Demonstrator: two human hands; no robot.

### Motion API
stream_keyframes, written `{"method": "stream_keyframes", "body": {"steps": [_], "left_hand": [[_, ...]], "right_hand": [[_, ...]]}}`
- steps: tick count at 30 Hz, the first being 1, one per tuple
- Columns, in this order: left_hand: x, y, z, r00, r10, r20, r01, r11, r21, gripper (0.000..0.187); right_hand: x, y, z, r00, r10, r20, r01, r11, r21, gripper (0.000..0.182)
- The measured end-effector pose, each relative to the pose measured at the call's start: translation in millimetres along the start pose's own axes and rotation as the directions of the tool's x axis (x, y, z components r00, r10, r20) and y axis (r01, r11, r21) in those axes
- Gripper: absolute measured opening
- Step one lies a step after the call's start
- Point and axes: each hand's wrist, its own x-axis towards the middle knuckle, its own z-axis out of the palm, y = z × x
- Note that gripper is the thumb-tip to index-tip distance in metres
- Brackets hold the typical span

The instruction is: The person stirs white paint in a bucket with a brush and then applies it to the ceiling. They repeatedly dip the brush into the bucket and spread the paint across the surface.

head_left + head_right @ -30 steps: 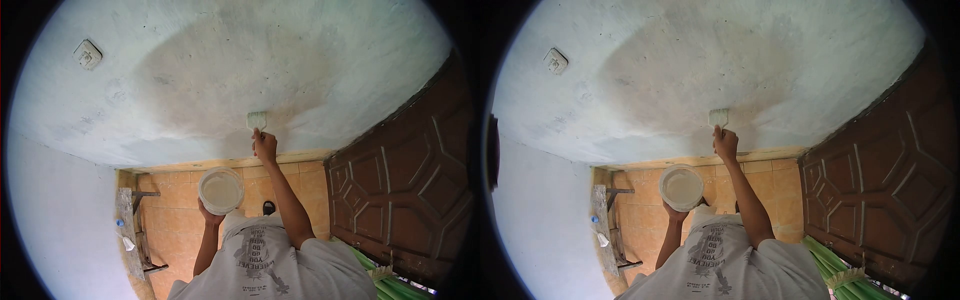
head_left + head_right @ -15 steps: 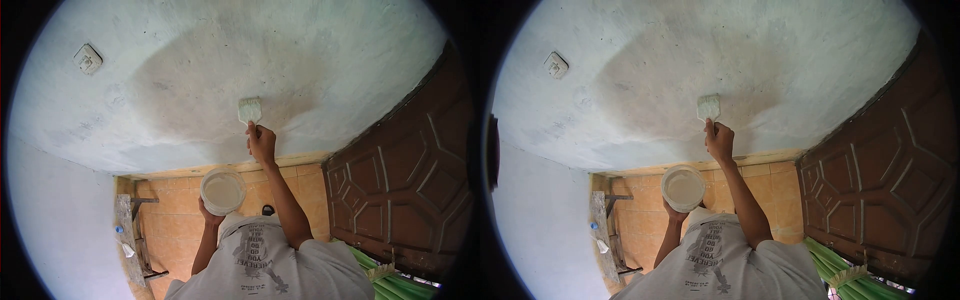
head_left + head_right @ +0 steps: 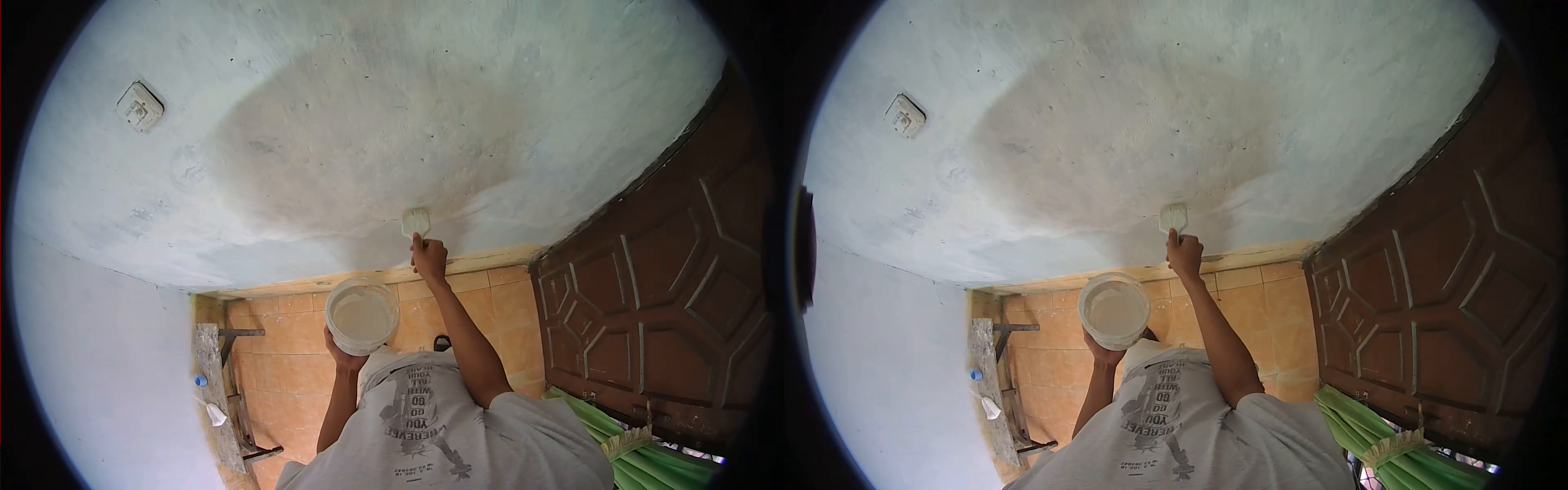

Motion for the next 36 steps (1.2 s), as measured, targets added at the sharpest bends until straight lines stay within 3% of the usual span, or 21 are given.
{"method": "stream_keyframes", "body": {"steps": [6,9,12,15,16,19,22,27,29,31,34,36], "left_hand": [[6,5,6,0.998,-0.030,0.046,0.027,0.998,0.063,0.075],[9,3,8,0.999,-0.026,0.025,0.025,0.998,0.061,0.075],[16,4,6,0.998,-0.040,0.044,0.038,0.997,0.060,0.074],[16,3,6,0.999,-0.031,0.035,0.029,0.998,0.058,0.072],[18,3,7,0.999,-0.022,0.027,0.021,0.998,0.057,0.072],[15,1,6,0.999,-0.040,0.025,0.040,0.999,0.032,0.070],[14,-1,8,0.998,-0.040,0.050,0.038,0.998,0.041,0.071],[15,-7,5,0.996,-0.052,0.075,0.049,0.998,0.035,0.072],[19,-7,3,0.994,-0.066,0.085,0.062,0.997,0.041,0.073],[18,-7,4,0.994,-0.078,0.081,0.076,0.997,0.032,0.073],[20,-7,-3,0.995,-0.072,0.068,0.070,0.997,0.035,0.073],[18,-6,-6,0.995,-0.073,0.064,0.071,0.997,0.029,0.073]], "right_hand": [[-27,-117,-24,0.979,-0.202,0.016,0.198,0.969,0.146,0.051],[-28,-113,-18,0.875,-0.467,-0.128,0.480,0.872,0.099,0.051],[-15,-91,-6,0.860,-0.481,-0.169,0.503,0.854,0.132,0.056],[17,-25,5,0.855,-0.491,-0.163,0.485,0.871,-0.081,0.060],[16,-14,6,0.894,-0.422,-0.150,0.415,0.906,-0.080,0.063],[-3,-9,2,1.000,0.011,0.020,-0.011,0.999,0.037,0.060],[2,-10,1,0.992,0.126,0.013,-0.126,0.989,0.074,0.056],[-19,-112,-26,0.996,-0.082,0.019,0.080,0.993,0.085,0.050],[-21,-121,-28,0.979,-0.203,0.008,0.202,0.976,0.078,0.051],[-22,-112,-24,0.922,-0.384,-0.039,0.386,0.920,0.062,0.051],[-14,-98,-20,0.717,-0.673,-0.178,0.664,0.738,-0.116,0.052],[1,-67,-11,0.832,-0.539,-0.130,0.540,0.841,-0.031,0.054]]}}
